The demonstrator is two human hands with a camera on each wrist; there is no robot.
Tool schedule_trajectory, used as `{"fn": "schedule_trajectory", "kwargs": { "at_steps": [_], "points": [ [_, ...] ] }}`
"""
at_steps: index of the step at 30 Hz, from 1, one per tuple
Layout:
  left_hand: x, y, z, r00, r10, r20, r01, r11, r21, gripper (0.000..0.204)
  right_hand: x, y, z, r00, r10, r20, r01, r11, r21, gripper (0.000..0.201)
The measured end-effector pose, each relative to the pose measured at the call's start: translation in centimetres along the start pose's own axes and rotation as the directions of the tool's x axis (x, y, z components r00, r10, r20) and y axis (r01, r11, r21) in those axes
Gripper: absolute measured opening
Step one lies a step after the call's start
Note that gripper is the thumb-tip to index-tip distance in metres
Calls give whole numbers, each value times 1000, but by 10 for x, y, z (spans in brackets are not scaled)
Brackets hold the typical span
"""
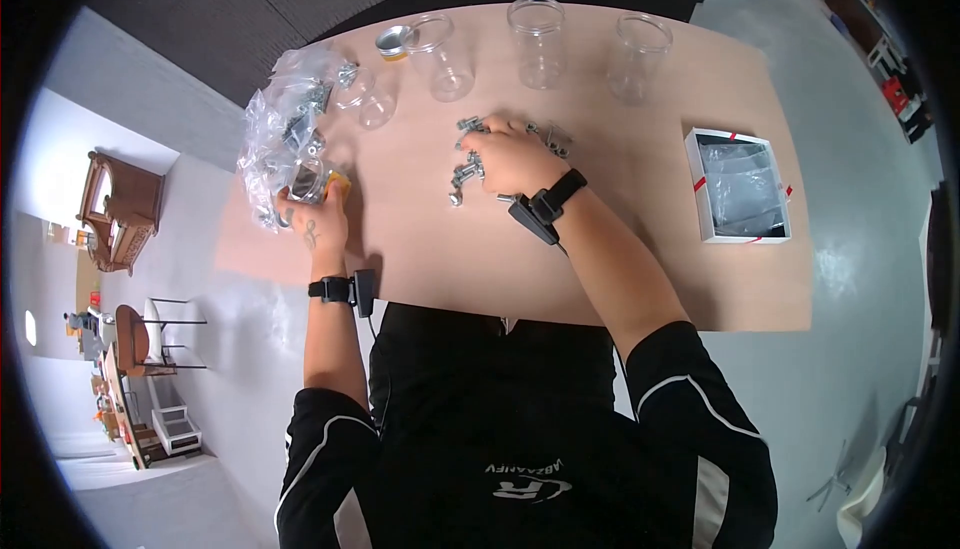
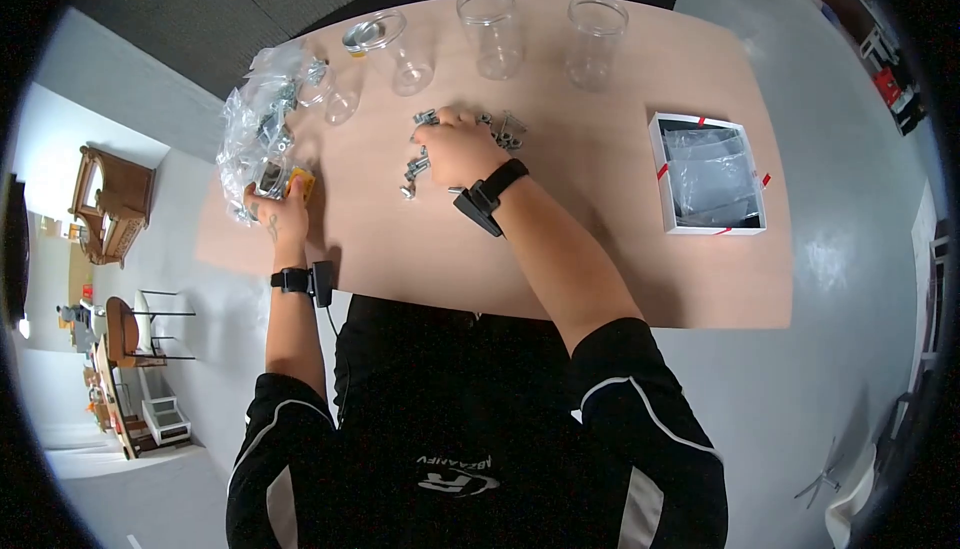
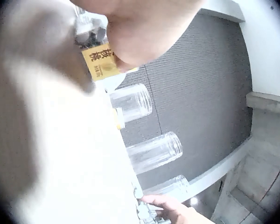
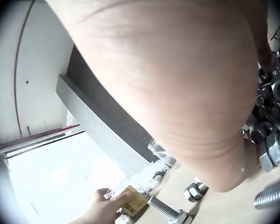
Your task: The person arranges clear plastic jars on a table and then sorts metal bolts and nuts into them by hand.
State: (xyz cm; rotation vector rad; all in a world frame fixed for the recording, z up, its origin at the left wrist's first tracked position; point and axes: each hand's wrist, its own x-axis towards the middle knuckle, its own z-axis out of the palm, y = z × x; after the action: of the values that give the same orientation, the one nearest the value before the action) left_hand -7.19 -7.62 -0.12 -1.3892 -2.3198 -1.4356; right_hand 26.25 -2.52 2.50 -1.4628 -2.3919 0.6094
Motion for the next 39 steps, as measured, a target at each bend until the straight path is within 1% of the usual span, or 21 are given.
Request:
{"fn": "schedule_trajectory", "kwargs": {
  "at_steps": [1,2,3,4,5,8,9,11,14,16,20,22,23,25,27,29,30,31,34,37,39],
  "points": [
    [-3,6,-4,1000,-2,-10,2,1000,2,90,-1,-1,-2,1000,-10,0,10,1000,-1,69],
    [-6,11,-7,976,201,-88,-183,967,179,89,-1,-3,-5,1000,0,14,0,1000,18,69],
    [-9,16,-10,906,404,-125,-337,869,363,88,-2,-3,-7,1000,10,29,-11,999,37,70],
    [-16,29,-15,875,468,-128,-416,859,297,84,-2,-4,-8,1000,1,32,-2,999,38,70],
    [-22,41,-18,875,466,-133,-412,860,302,84,-2,-4,-9,1000,6,26,-7,999,41,69],
    [-27,57,-17,825,564,-37,-565,825,0,87,2,2,-5,1000,-4,8,3,998,66,66],
    [-28,60,-13,826,562,-44,-562,827,6,87,4,4,-3,1000,-9,-4,10,996,92,65],
    [-29,63,1,921,365,138,-303,893,-334,88,5,9,0,1000,-17,-21,19,995,99,65],
    [-20,57,26,938,252,240,-157,921,-357,94,7,13,6,990,-81,-113,91,992,83,54],
    [-7,36,53,939,173,298,-65,938,-341,101,7,11,1,998,-27,-54,33,994,106,66],
    [11,30,79,919,217,329,-138,959,-248,106,6,18,2,994,-50,-102,66,985,159,68],
    [16,41,88,936,111,334,-31,971,-236,114,3,21,-5,971,-135,-196,162,978,131,68],
    [18,46,92,931,127,342,-39,967,-253,114,1,21,-8,971,-120,-208,147,982,122,68],
    [25,55,98,943,30,331,75,951,-301,121,-6,18,-14,940,-116,-321,175,971,161,65],
    [34,54,111,957,27,290,65,950,-304,126,-28,-7,-30,938,-60,-342,126,977,174,54],
    [41,55,120,967,18,252,62,951,-304,131,-41,-24,-33,985,106,-138,-54,941,333,44],
    [44,55,124,978,6,209,62,946,-317,130,-46,-32,-29,990,94,-102,-49,924,379,37],
    [46,59,124,986,-3,167,59,942,-331,130,-50,-40,-24,988,114,-107,-66,924,376,37],
    [54,67,122,981,-19,193,92,920,-380,128,-55,-62,-9,999,28,-29,-18,949,316,34],
    [66,61,134,976,-29,214,112,916,-385,126,-53,-75,5,997,55,-57,-40,969,244,33],
    [70,46,159,995,-2,99,32,954,-298,123,-47,-71,17,995,75,-72,-57,973,224,31]
  ]
}}
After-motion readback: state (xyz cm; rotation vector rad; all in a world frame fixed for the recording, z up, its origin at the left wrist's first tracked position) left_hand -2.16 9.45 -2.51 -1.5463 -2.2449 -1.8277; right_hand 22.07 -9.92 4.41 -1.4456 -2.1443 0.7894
